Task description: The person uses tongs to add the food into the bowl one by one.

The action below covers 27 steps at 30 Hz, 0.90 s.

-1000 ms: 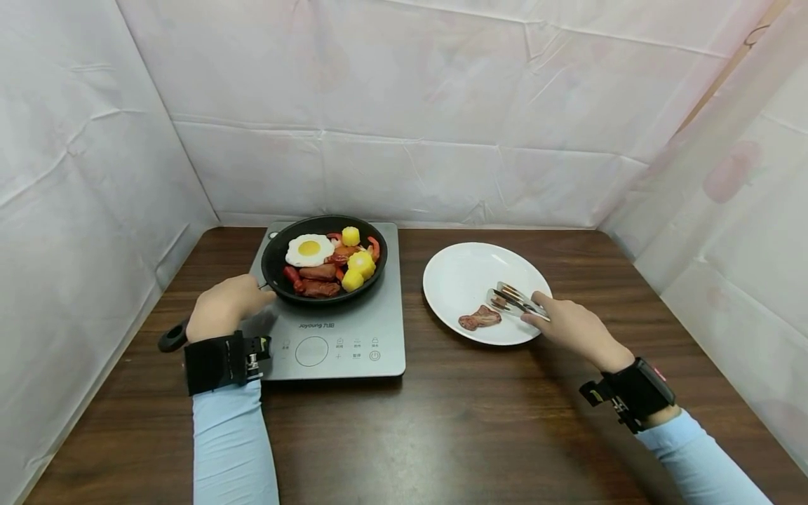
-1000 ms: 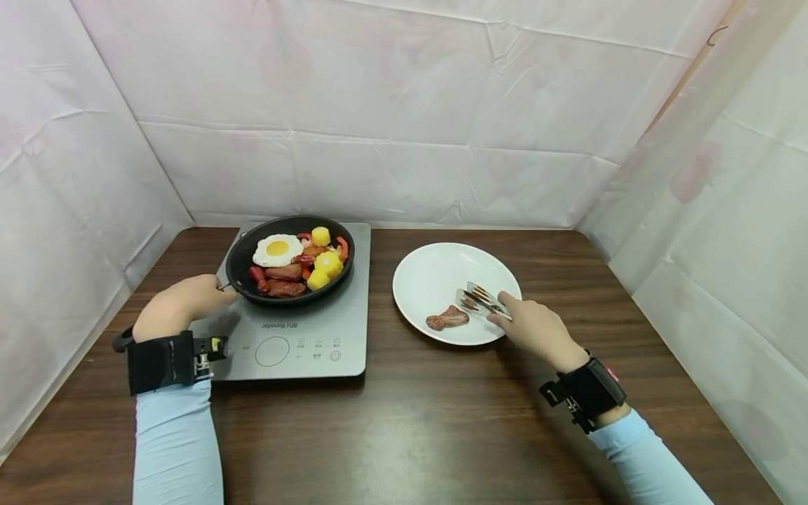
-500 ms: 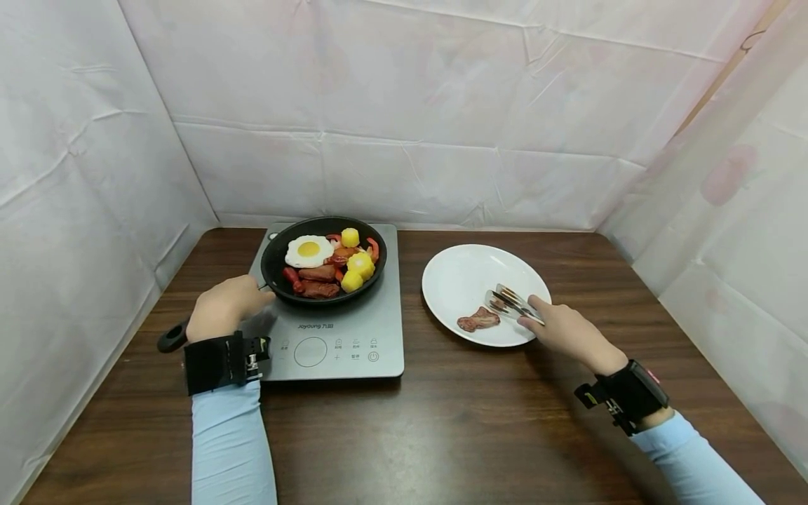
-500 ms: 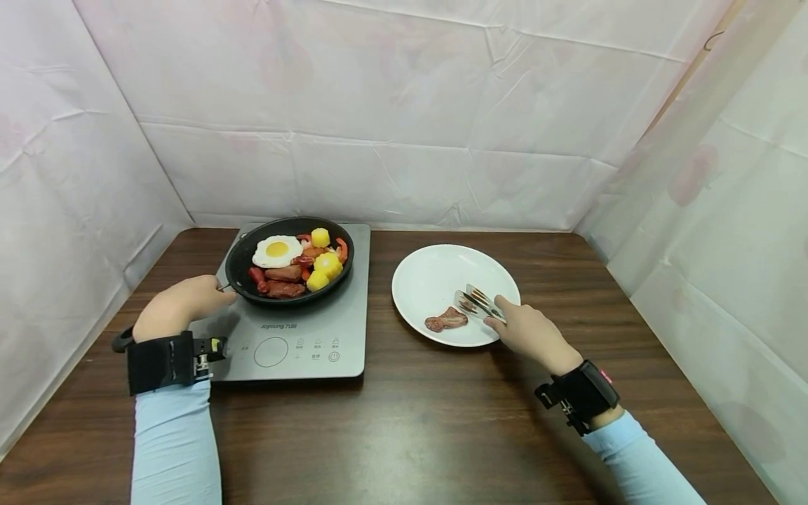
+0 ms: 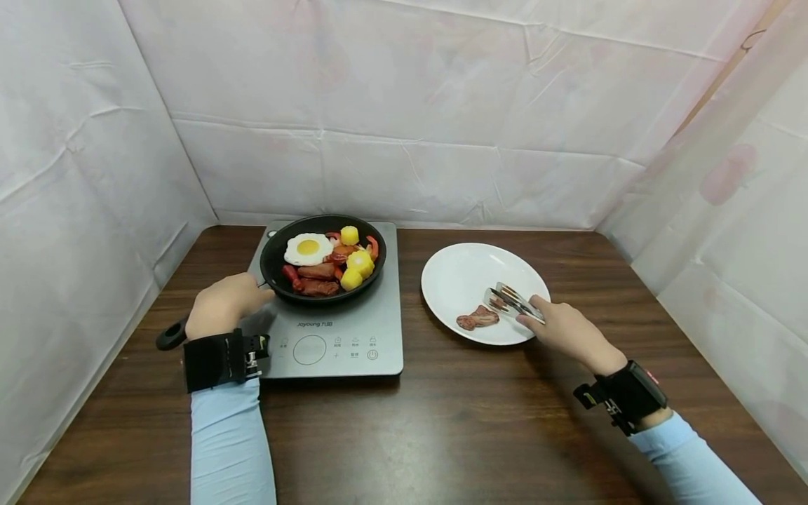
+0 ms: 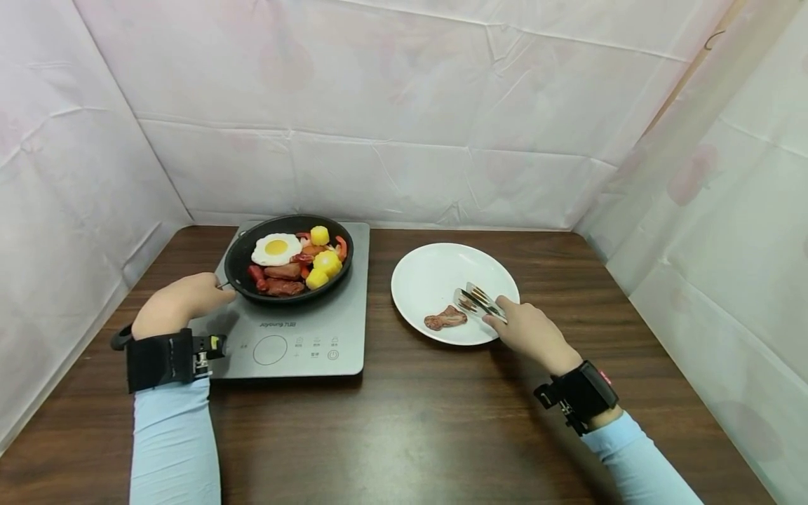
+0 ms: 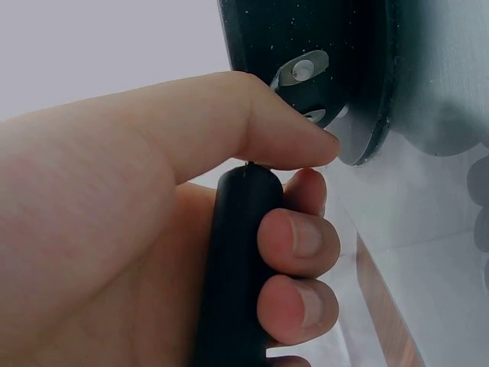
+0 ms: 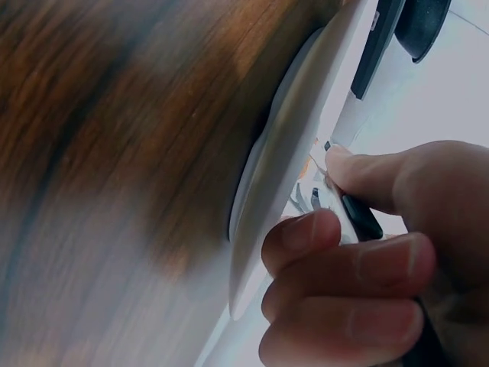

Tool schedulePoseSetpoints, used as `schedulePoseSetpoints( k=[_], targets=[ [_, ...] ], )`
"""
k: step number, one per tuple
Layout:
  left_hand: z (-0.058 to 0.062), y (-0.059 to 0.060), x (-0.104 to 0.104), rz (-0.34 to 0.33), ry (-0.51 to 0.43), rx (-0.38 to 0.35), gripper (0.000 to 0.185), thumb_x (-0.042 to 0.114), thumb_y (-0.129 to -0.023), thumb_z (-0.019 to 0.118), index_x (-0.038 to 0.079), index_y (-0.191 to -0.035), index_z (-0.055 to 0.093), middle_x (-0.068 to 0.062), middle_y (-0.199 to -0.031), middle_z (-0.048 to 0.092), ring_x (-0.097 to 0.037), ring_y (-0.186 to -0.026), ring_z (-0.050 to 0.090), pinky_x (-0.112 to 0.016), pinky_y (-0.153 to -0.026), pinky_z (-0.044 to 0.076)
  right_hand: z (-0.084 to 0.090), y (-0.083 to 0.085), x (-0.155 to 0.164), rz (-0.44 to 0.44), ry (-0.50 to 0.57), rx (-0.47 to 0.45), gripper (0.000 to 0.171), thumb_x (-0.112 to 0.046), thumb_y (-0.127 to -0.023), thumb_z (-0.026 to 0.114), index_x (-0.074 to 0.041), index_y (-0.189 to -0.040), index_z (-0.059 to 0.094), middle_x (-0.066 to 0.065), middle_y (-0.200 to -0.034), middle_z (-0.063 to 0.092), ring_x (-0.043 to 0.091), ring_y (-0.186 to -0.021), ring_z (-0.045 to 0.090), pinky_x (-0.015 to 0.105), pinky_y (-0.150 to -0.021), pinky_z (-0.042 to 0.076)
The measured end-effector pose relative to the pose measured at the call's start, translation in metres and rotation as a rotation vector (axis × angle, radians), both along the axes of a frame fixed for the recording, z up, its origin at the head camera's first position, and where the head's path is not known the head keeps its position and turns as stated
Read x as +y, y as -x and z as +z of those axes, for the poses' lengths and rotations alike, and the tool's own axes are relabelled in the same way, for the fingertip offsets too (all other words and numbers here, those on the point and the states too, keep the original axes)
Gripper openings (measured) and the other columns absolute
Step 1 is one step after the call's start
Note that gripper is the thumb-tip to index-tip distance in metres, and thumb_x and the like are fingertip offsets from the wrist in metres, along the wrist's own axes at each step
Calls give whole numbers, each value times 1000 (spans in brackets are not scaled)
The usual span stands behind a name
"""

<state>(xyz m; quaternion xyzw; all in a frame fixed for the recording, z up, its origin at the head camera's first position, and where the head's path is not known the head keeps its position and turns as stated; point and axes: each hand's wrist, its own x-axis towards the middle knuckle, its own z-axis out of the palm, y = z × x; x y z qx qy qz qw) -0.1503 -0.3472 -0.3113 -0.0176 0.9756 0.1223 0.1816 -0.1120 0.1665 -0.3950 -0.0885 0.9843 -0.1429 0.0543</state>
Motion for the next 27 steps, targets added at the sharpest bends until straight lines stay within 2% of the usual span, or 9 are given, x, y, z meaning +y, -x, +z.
schedulePoseSetpoints(
  k=[3,7,10,16,21,27],
  targets=[
    [0,0,0,-1,-2,2,44,36,-102,46,-5,-101,63,-16,-91,61,-28,-82,55,-41,-70,46,0,0,-1,6,0,5,47,-38,-105,53,5,-123,58,12,-83,64,19,-68,56,37,-64,44],
    [0,0,0,-4,-1,-3,42,35,-102,46,-2,-96,63,-13,-86,57,-27,-81,53,-40,-69,45,0,-1,-1,13,-14,4,52,-37,-106,52,9,-129,57,22,-101,70,26,-82,68,45,-74,51],
    [1,0,0,-6,0,-3,41,35,-102,46,-2,-96,63,-13,-86,57,-27,-81,53,-40,-69,45,1,-1,-2,16,-28,7,50,-36,-106,51,7,-130,57,24,-105,70,30,-85,69,47,-75,51],
    [1,1,-1,-2,-4,4,43,34,-101,46,-4,-100,64,-16,-90,60,-28,-82,54,-41,-70,46,1,0,-3,5,-56,17,47,-38,-106,50,1,-129,59,20,-101,71,24,-77,66,43,-68,48],
    [2,1,-1,4,-9,8,44,35,-101,46,-5,-102,65,-17,-93,62,-29,-83,55,-42,-70,46,-1,-2,-3,-7,-79,49,45,-41,-106,52,-2,-126,60,16,-90,70,22,-70,64,40,-60,45],
    [2,1,0,-3,-3,-1,43,36,-102,47,-2,-97,64,-13,-87,58,-27,-81,53,-40,-70,45,1,2,-7,-37,-78,95,43,-47,-106,49,-6,-118,60,11,-78,64,22,-65,61,36,-54,39]
  ],
)
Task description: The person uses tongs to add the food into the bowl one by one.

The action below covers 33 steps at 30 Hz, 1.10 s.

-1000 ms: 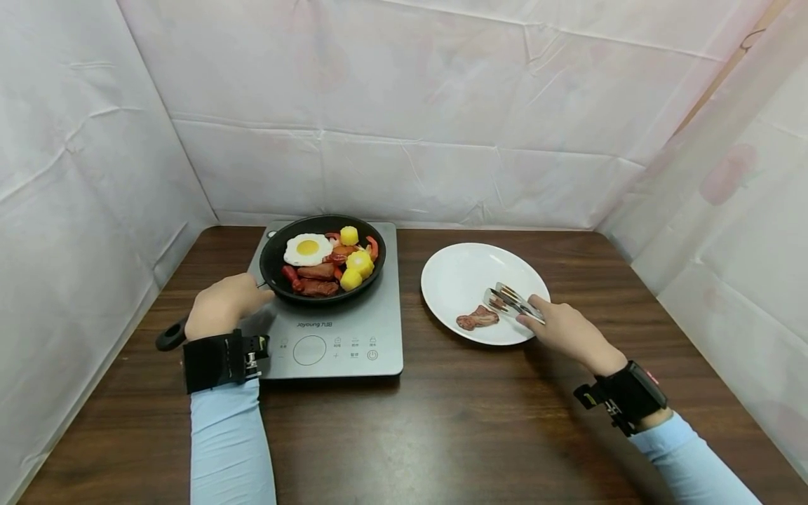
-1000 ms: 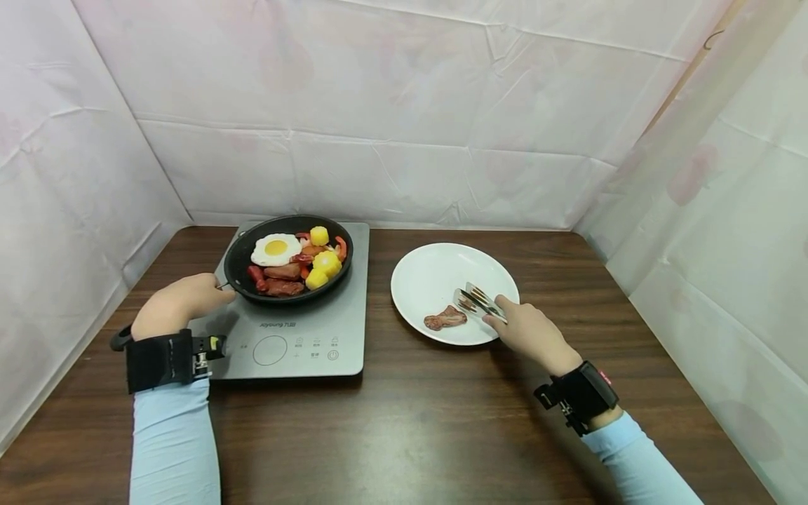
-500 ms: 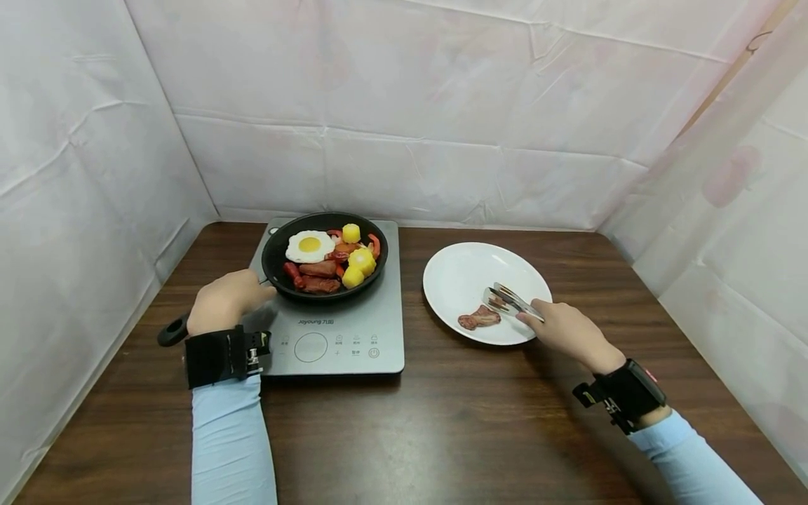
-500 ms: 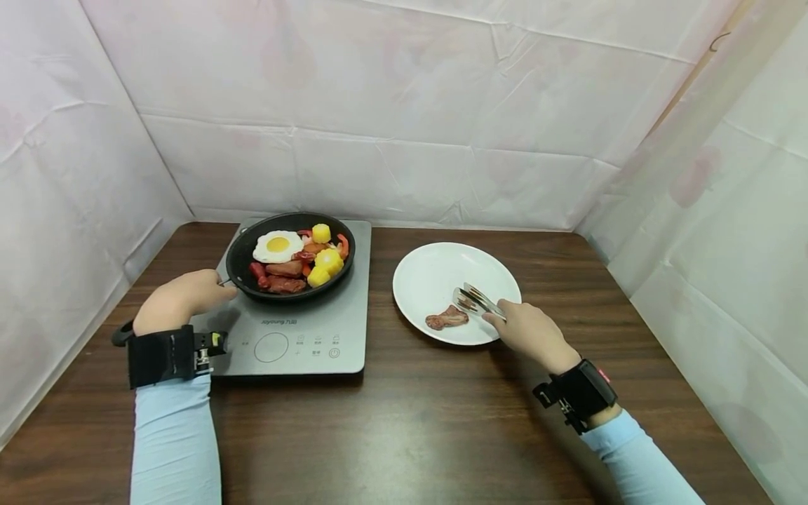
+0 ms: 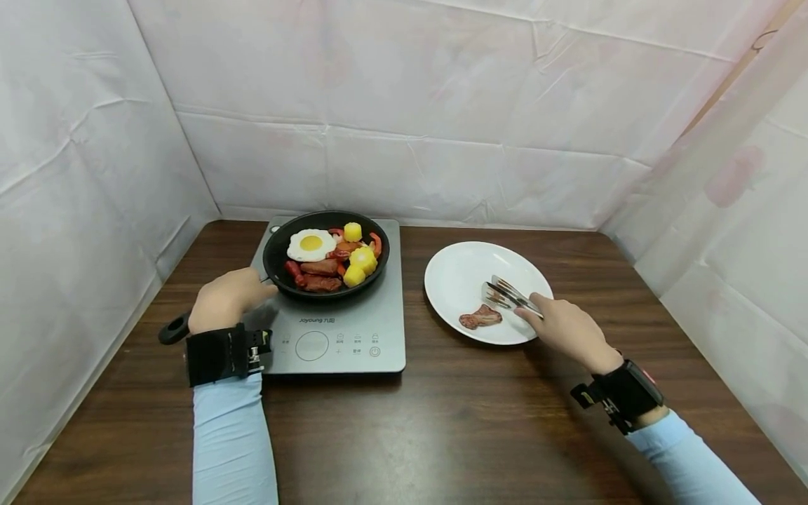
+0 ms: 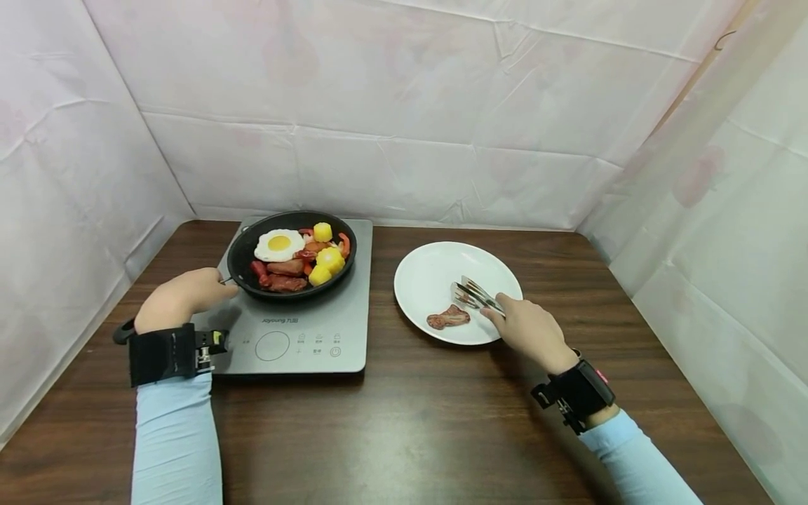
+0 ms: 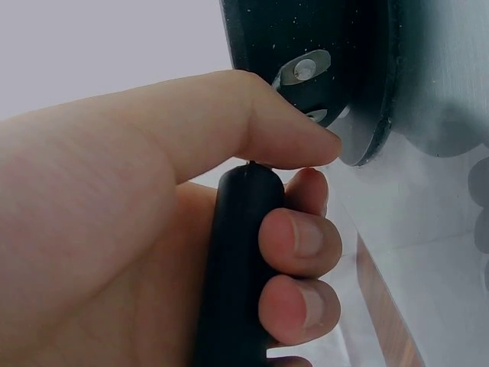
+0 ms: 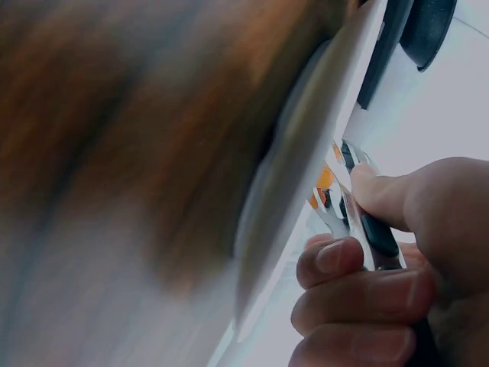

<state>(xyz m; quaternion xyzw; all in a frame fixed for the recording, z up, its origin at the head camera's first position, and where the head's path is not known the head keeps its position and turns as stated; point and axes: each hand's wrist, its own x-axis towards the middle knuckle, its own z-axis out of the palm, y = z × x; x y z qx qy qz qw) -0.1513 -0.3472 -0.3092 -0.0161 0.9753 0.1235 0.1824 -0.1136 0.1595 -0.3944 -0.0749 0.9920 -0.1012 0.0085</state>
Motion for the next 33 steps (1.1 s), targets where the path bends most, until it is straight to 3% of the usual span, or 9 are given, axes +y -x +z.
schedulePoseSetpoints(
  k=[5,10,19,25,33],
  targets=[
    [1,0,1,-7,8,-5,43,36,-103,47,-3,-98,63,-14,-87,58,-27,-81,53,-41,-70,45,9,8,-17,-4,72,30,45,-52,-106,46,-9,-108,57,6,-69,52,19,-60,51,33,-53,33],
    [1,1,2,-16,17,-6,45,36,-103,46,-6,-104,64,-17,-92,61,-27,-81,54,-41,-70,47,19,18,-43,56,129,84,42,-50,-106,45,-11,-92,48,0,-64,35,17,-55,39,32,-52,28],
    [2,3,3,-28,24,-8,48,35,-104,46,-9,-112,63,-22,-98,64,-28,-80,55,-41,-70,48,40,30,-102,168,186,96,37,-48,-106,47,-12,-97,50,0,-63,40,17,-54,44,32,-56,34],
    [1,3,1,-25,27,-14,49,34,-104,45,-10,-116,62,-23,-100,65,-29,-81,56,-42,-70,49,51,34,-145,227,249,57,36,-50,-106,47,-14,-103,51,3,-66,50,17,-46,48,32,-52,38],
    [-2,3,0,-19,25,-10,50,36,-104,45,-9,-115,62,-26,-107,66,-30,-83,58,-44,-73,50,44,43,-182,308,235,81,38,-49,-105,49,-12,-108,55,-1,-65,42,16,-58,46,31,-56,35]
  ],
)
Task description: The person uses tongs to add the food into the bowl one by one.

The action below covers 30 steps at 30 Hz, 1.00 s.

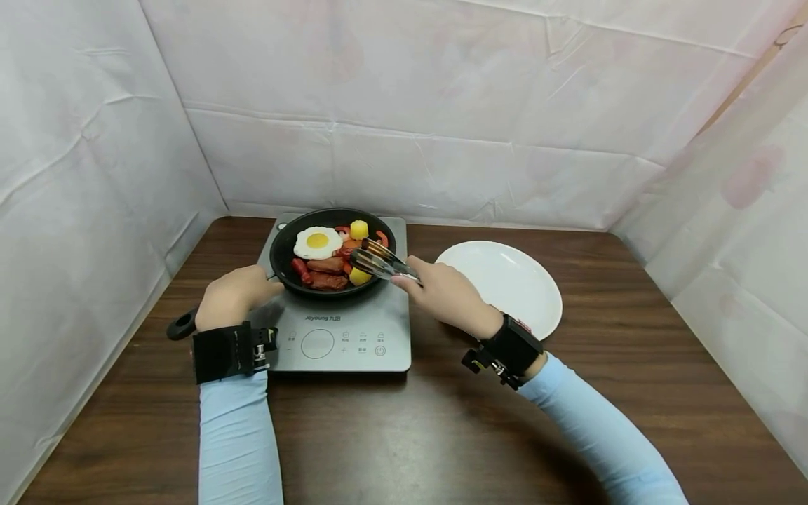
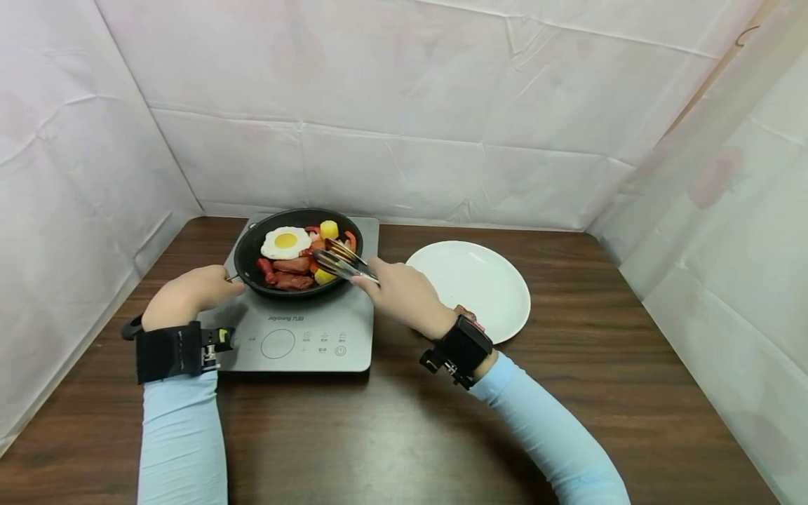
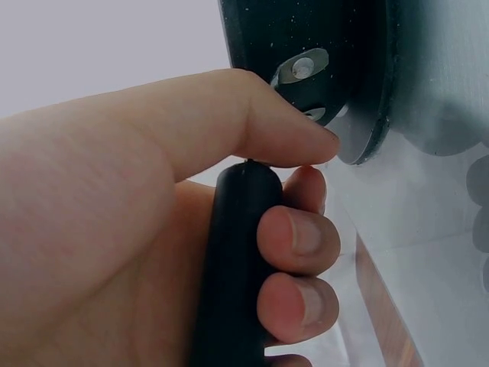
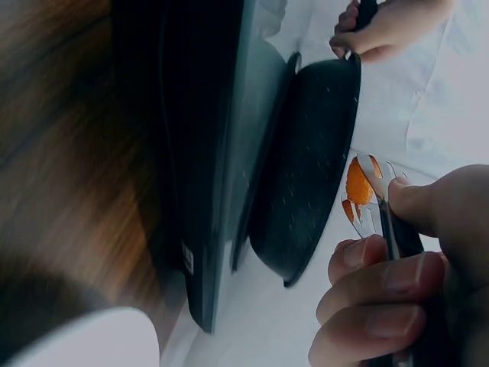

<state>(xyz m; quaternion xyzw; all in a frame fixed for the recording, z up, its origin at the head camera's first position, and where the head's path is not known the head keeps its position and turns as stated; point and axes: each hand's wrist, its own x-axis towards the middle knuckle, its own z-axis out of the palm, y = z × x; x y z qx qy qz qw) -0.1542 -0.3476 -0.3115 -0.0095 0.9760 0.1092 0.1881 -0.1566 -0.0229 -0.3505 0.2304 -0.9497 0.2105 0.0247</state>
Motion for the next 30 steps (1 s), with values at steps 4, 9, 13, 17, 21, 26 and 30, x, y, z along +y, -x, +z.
schedulePoseSetpoints(
  k=[4,9,13,17,21,26,30],
  targets=[
    [1,0,0,-3,-1,-3,49,35,-104,45,-9,-114,63,-25,-103,66,-29,-82,57,-42,-71,49,-3,-2,-11,7,4,-18,38,-51,-105,49,-14,-111,58,-1,-66,47,16,-61,50,31,-59,38],
    [0,0,0,-3,-4,-1,49,35,-104,45,-10,-115,62,-24,-101,65,-29,-81,56,-43,-71,49,-4,-5,-22,35,1,-16,37,-51,-104,50,-14,-105,57,-2,-65,44,14,-59,49,28,-57,36],
    [0,0,1,-5,-4,5,49,35,-104,46,-10,-115,62,-25,-105,66,-29,-83,57,-44,-73,50,-4,-7,-28,41,-11,-16,37,-50,-104,50,-14,-104,57,-2,-65,42,13,-58,48,26,-55,35],
    [0,-1,2,-3,-5,5,48,36,-104,46,-9,-112,64,-23,-102,66,-28,-82,56,-43,-72,49,-6,-7,-30,36,-19,-8,36,-51,-104,50,-15,-106,59,-2,-65,45,13,-59,51,27,-56,37],
    [1,-1,2,-1,-2,5,49,35,-104,46,-10,-115,63,-25,-105,66,-29,-82,56,-44,-73,49,-6,-6,-31,34,-14,-8,36,-50,-104,50,-16,-104,58,-2,-65,46,13,-59,51,27,-55,36],
    [3,-1,1,2,1,-3,50,35,-104,45,-10,-117,62,-25,-106,66,-29,-83,56,-44,-73,49,-6,-6,-31,31,-4,-22,37,-51,-104,50,-15,-104,58,-2,-65,44,13,-58,50,27,-54,35],
    [3,0,1,5,0,-6,50,36,-104,45,-9,-115,62,-25,-105,65,-29,-83,56,-43,-73,49,-5,-6,-32,32,2,-35,37,-51,-104,51,-15,-105,57,-3,-65,43,12,-57,49,26,-54,35]
  ],
)
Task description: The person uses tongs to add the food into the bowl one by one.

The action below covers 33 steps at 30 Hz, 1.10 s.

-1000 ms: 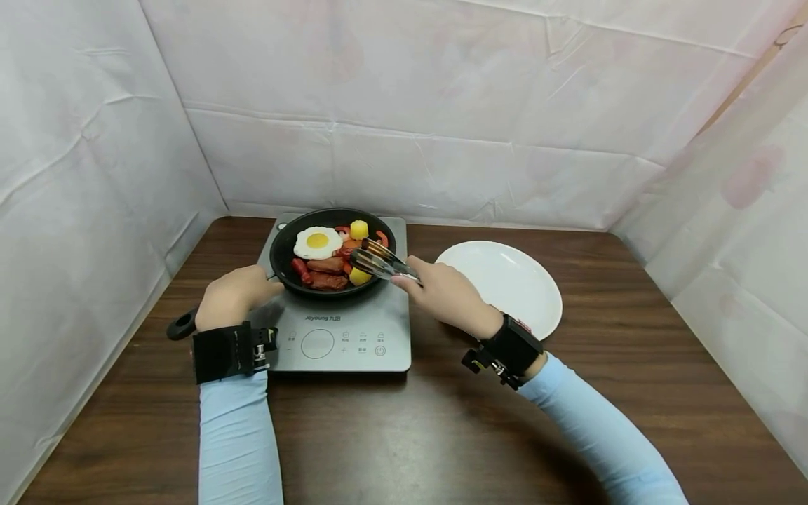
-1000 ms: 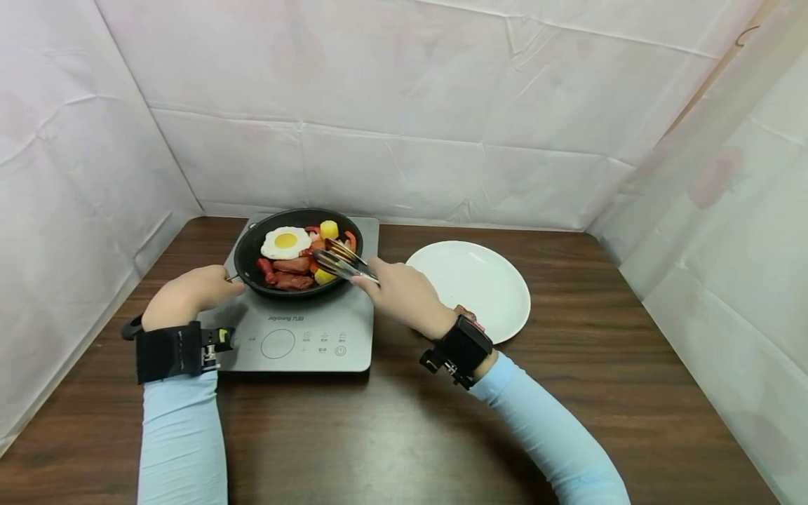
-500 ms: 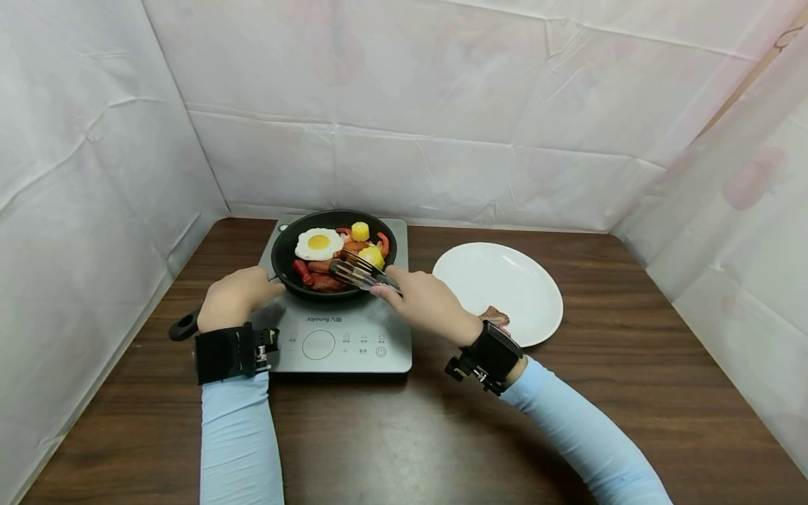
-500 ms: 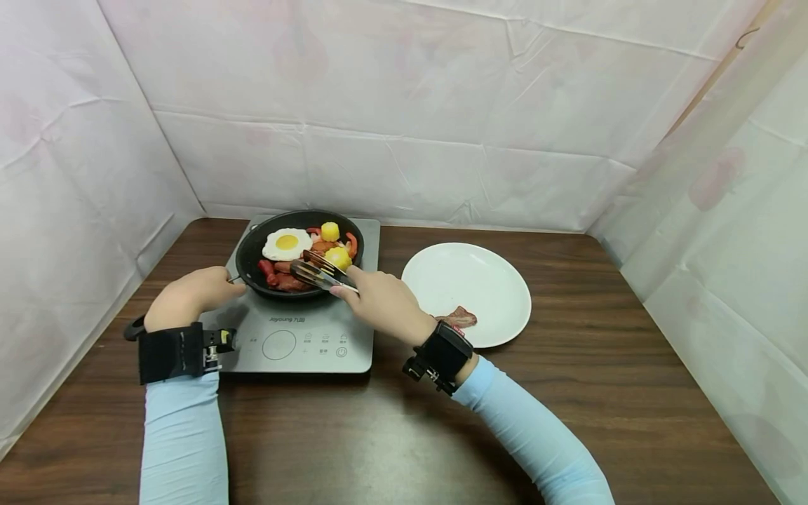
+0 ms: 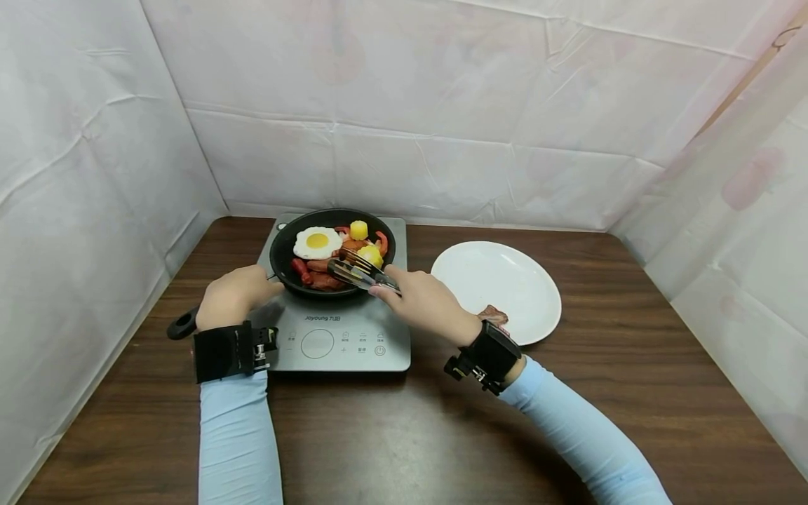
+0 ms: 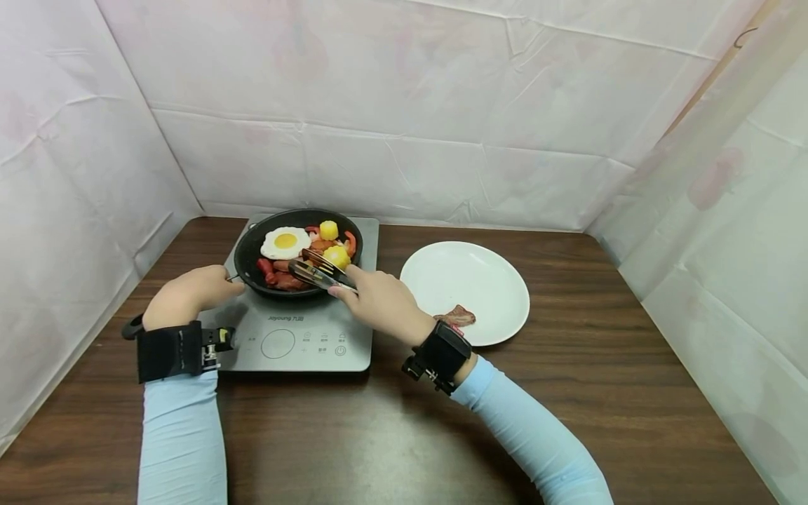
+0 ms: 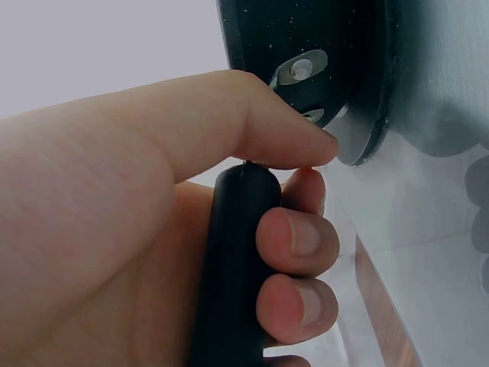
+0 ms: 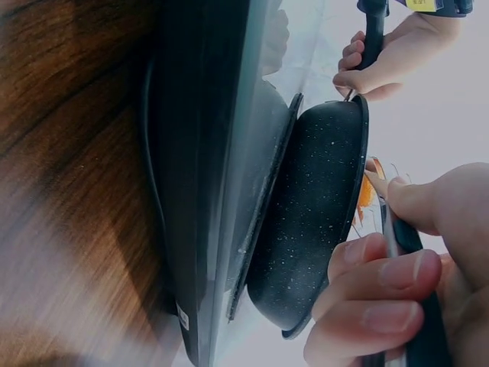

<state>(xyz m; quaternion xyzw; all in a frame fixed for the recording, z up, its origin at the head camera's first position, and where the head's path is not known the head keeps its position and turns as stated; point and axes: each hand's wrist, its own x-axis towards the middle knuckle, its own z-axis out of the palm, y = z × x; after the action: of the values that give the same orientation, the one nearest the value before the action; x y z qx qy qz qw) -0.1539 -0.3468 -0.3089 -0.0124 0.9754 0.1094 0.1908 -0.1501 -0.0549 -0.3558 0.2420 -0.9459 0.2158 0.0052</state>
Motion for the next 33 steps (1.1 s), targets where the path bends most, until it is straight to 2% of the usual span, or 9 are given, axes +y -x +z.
schedulePoseSetpoints(
  k=[5,11,27,30,33],
  targets=[
    [-1,1,0,-6,1,0,50,35,-104,45,-11,-117,61,-26,-105,66,-29,-83,58,-43,-72,49,1,1,-1,3,-5,-24,37,-51,-104,51,-14,-104,56,-3,-66,41,12,-58,47,27,-54,34],
    [-1,2,1,-5,-1,-1,50,34,-104,45,-11,-118,61,-24,-101,66,-29,-82,58,-42,-71,48,3,0,-1,-9,-24,-72,43,-53,-103,53,-11,-113,58,-1,-67,46,15,-61,53,28,-55,39],
    [0,3,1,-16,13,-14,54,35,-105,44,-13,-127,56,-32,-119,63,-34,-90,61,-50,-79,51,3,-2,-2,-18,-28,-101,43,-53,-102,52,-10,-105,57,0,-67,46,16,-61,55,28,-55,39],
    [-1,2,0,-12,9,-11,53,35,-105,44,-12,-125,58,-32,-119,63,-33,-91,61,-51,-80,51,4,-2,-3,-17,-33,-107,44,-53,-102,53,-10,-106,57,0,-67,45,16,-60,54,28,-55,38],
    [-1,2,-1,0,2,-2,49,35,-104,45,-10,-117,61,-28,-111,65,-32,-88,58,-48,-77,50,4,-3,-4,-14,-32,-116,44,-54,-102,53,-10,-108,57,0,-67,45,16,-60,53,28,-54,38]
  ],
)
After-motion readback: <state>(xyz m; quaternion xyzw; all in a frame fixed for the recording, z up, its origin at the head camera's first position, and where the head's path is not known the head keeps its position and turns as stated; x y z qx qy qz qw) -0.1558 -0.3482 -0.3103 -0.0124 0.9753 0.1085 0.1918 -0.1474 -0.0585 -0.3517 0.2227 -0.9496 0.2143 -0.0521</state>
